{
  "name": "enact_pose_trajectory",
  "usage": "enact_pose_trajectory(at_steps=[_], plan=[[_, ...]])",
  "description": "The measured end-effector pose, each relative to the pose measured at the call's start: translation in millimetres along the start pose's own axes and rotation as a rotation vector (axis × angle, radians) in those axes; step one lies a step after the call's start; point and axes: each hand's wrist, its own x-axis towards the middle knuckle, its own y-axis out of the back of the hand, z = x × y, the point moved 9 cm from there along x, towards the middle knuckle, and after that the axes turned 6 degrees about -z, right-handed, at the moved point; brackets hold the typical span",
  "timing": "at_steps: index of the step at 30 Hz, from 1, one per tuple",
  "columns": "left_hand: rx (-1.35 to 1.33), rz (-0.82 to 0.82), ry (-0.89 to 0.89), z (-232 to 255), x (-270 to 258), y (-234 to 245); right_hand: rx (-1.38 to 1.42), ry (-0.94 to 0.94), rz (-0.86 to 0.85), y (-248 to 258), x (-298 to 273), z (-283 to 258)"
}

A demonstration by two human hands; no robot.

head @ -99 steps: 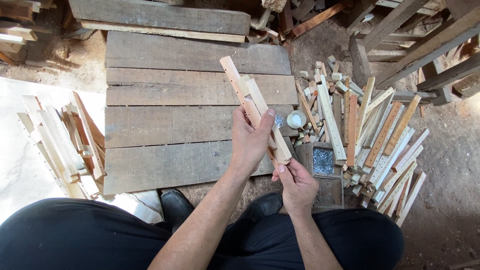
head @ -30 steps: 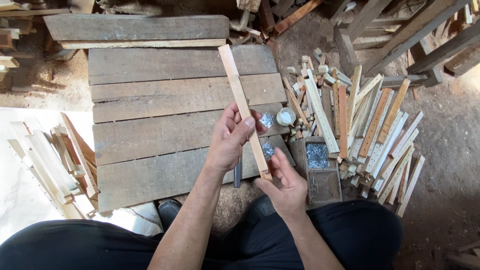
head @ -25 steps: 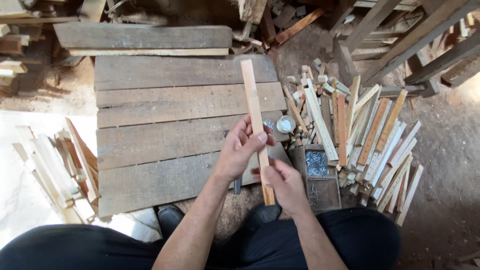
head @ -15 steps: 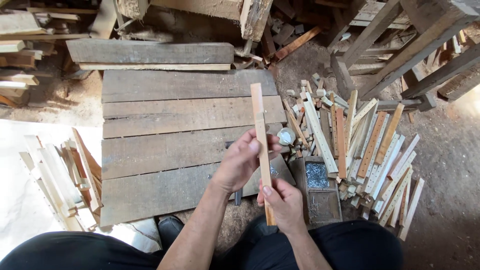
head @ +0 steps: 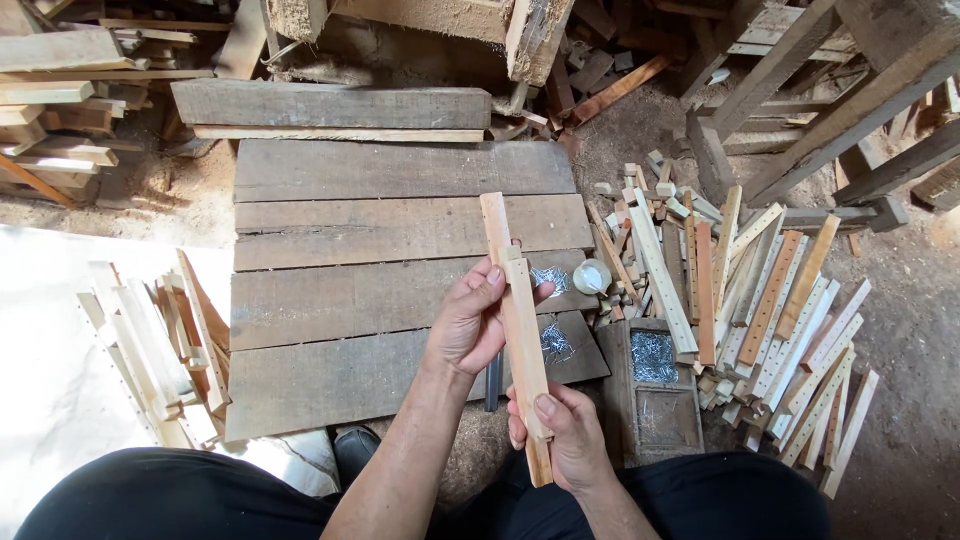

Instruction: The person sits on the floor and uses a hammer to drive nails into small wooden slats. They repeatedly pick up nails, position them on the wood, and strike them with the hammer to secure them.

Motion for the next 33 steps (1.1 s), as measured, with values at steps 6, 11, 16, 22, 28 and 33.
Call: enact_pose_trajectory(at_steps=[6, 11, 16, 22, 28, 33], plan=[[-0.037, -0.079, -0.001, 0.7, 0.6, -4.9, 0.038, 0.014, -0.049, -3.4, -1.5, 1.2], [0.024, -0.102, -0.001, 5.8, -1.8, -24.8, -0.07, 0.057, -0.002, -5.9, -0.2, -7.0], [0.601, 0.005, 0.163, 5.1, -4.5, -40.9, -0.295, 0.147, 0.11, -2.3, 1.2, -30.9], [0.655, 0.164, 0.125, -6.0, -5.2, -33.1, -0.412, 0.153, 0.139, 2.7, -0.7, -31.3], [0.585, 0.238, 0.078, -2.4, -3.7, -11.4, -0.371, 0.037, 0.141, 2.8, 9.1, -28.1], [0.792, 0.343, -0.029, 24.1, -7.7, -3.7, -0.448, -0.012, 0.147, -14.1, 44.2, -39.6]])
